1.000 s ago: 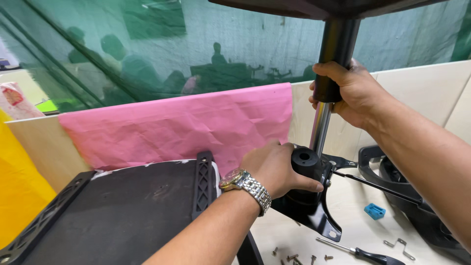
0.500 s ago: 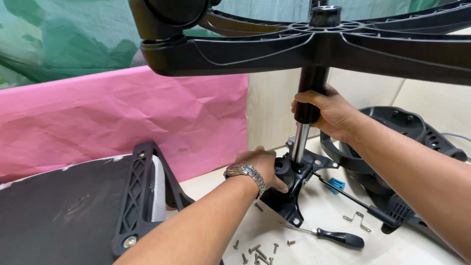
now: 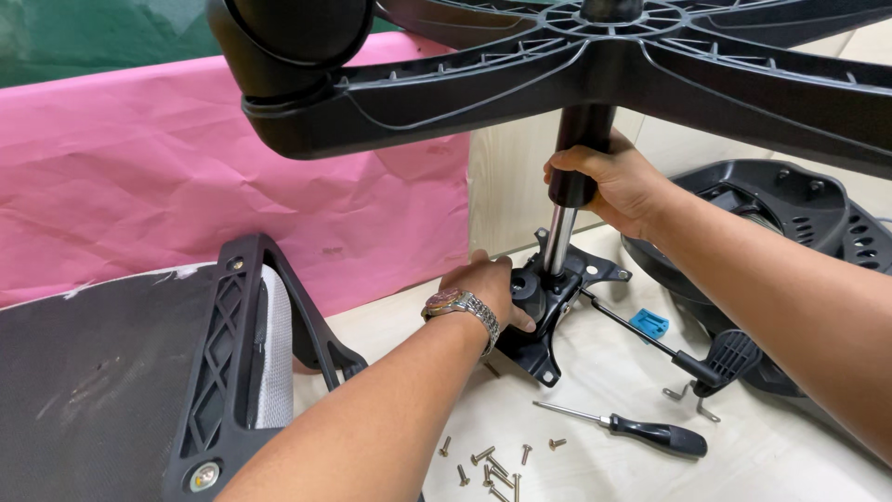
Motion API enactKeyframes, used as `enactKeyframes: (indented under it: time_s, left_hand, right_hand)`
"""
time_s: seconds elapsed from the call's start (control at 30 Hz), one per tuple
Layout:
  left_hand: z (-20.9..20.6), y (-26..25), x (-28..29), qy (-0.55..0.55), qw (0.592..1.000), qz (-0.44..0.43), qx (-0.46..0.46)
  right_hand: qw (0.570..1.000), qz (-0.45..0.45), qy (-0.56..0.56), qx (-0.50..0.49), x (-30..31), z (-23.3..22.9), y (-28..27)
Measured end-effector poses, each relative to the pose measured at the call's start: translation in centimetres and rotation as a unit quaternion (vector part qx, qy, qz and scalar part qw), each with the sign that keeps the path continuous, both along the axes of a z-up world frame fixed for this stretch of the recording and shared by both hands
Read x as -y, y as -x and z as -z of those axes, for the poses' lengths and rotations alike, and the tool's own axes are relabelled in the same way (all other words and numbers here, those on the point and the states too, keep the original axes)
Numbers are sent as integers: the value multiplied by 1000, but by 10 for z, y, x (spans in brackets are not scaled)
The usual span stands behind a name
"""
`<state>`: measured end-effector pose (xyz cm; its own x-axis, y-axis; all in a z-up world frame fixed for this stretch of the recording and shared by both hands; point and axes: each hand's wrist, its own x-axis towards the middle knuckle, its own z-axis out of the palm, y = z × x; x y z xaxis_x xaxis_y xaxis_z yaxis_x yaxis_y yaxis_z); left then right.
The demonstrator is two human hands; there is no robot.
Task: The person attaches a black plastic bracket to the underside of an office chair seat using a screwdriver and screws. They then insert the chair's gas-lift pole into the bracket and secure it by tightening additional screws.
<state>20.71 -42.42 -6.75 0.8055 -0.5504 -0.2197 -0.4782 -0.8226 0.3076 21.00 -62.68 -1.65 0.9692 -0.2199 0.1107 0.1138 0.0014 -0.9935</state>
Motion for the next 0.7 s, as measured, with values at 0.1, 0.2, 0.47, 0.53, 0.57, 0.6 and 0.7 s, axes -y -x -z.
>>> enactKeyframes:
  time_s: [0.1, 0.2, 0.47, 0.53, 0.57, 0.6, 0.7]
  left_hand:
    - [-1, -2, 0, 10, 1000, 7, -3]
    - [1, 0, 1, 15, 1000, 20, -5]
    - [13, 0, 13, 8, 1000, 7, -20]
    - [14, -4, 12, 1, 1000, 3, -19]
    - [15, -4, 12, 2, 1000, -2, -20]
    - [17, -4, 12, 4, 1000, -6, -21]
    - [16, -6, 17, 1, 999, -24, -32]
  right_hand:
    - [1000, 13, 5, -3, 1, -1, 1]
    - [1000, 20, 5, -6, 6, 2, 10]
    - [999, 23, -38, 14, 20, 17, 27]
    - [998, 29, -42, 23, 21, 21, 30]
    - [998, 31, -44, 26, 21, 23, 32]
    - [998, 36, -43, 23, 21, 26, 34]
    - [997, 49, -46, 23, 24, 27, 38]
